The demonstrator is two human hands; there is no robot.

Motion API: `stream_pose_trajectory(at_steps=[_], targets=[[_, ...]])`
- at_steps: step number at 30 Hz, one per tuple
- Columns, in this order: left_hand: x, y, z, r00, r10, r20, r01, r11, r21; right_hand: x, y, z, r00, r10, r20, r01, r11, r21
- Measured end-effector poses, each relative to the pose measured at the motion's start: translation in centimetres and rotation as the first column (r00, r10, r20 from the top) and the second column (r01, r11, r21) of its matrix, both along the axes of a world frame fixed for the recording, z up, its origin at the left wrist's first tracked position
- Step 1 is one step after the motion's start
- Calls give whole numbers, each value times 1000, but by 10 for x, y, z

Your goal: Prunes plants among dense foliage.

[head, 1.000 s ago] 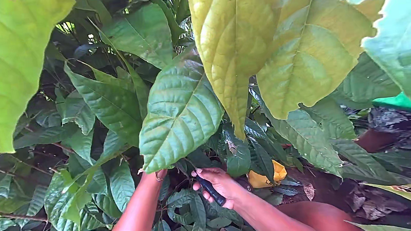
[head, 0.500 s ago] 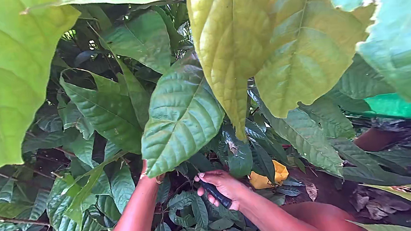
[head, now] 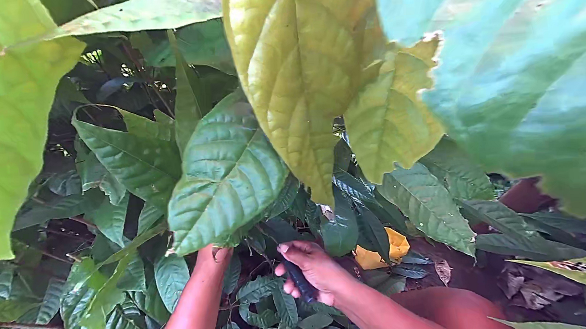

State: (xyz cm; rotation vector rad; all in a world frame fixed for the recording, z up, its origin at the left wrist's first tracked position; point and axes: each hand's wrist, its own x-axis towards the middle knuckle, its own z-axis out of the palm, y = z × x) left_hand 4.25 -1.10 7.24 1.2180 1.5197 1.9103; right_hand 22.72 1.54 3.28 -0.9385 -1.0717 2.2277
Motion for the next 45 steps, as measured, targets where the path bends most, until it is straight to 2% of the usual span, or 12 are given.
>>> stream_pose_trajectory(at_steps=[4, 8, 11, 13, 16, 23, 27, 34, 37, 39, 42, 45], targets=[[24, 11, 4, 983, 133, -130, -146, 984, -98, -15, -11, 4, 996, -44, -74, 40, 998, -46], [24, -6, 8, 998, 42, -47, -47, 993, -112, -9, -27, 25, 991, -74, -114, 71, 997, -29], [-9, -17, 11, 980, -39, -197, -5, 975, -221, -5, -22, 17, 996, -52, -78, 51, 999, -13], [-38, -7, 8, 985, -67, -159, 46, 990, -134, -3, -11, 7, 1000, -23, -18, 23, 1000, 14], [-27, -10, 40, 993, 58, -101, -84, 958, -275, 1, 1, 3, 1000, 7, 10, -7, 999, 45], [-23, -25, 38, 975, 52, -215, -127, 928, -351, -1, 12, 1, 995, 92, -45, -93, 996, -11], [-21, -26, 45, 981, -11, -193, -66, 919, -388, 15, 15, 17, 982, 115, -148, -111, 993, 34], [-83, -21, 15, 935, -329, -128, 279, 911, -303, 30, 29, 19, 968, 192, 163, -236, 916, 324], [-96, -20, 10, 784, -573, -238, 540, 819, -193, 33, 33, 16, 915, 297, 272, -389, 830, 401], [-89, -21, 9, 708, -633, -313, 648, 759, -69, 35, 32, 11, 872, 204, 444, -459, 656, 600], [-50, -48, 35, 826, -538, -171, 541, 840, -28, 35, 34, 7, 805, -71, 589, -526, 373, 764], [-42, -52, 43, 808, -547, -219, 545, 835, -79, 32, 33, 4, 783, -197, 590, -539, 259, 802]])
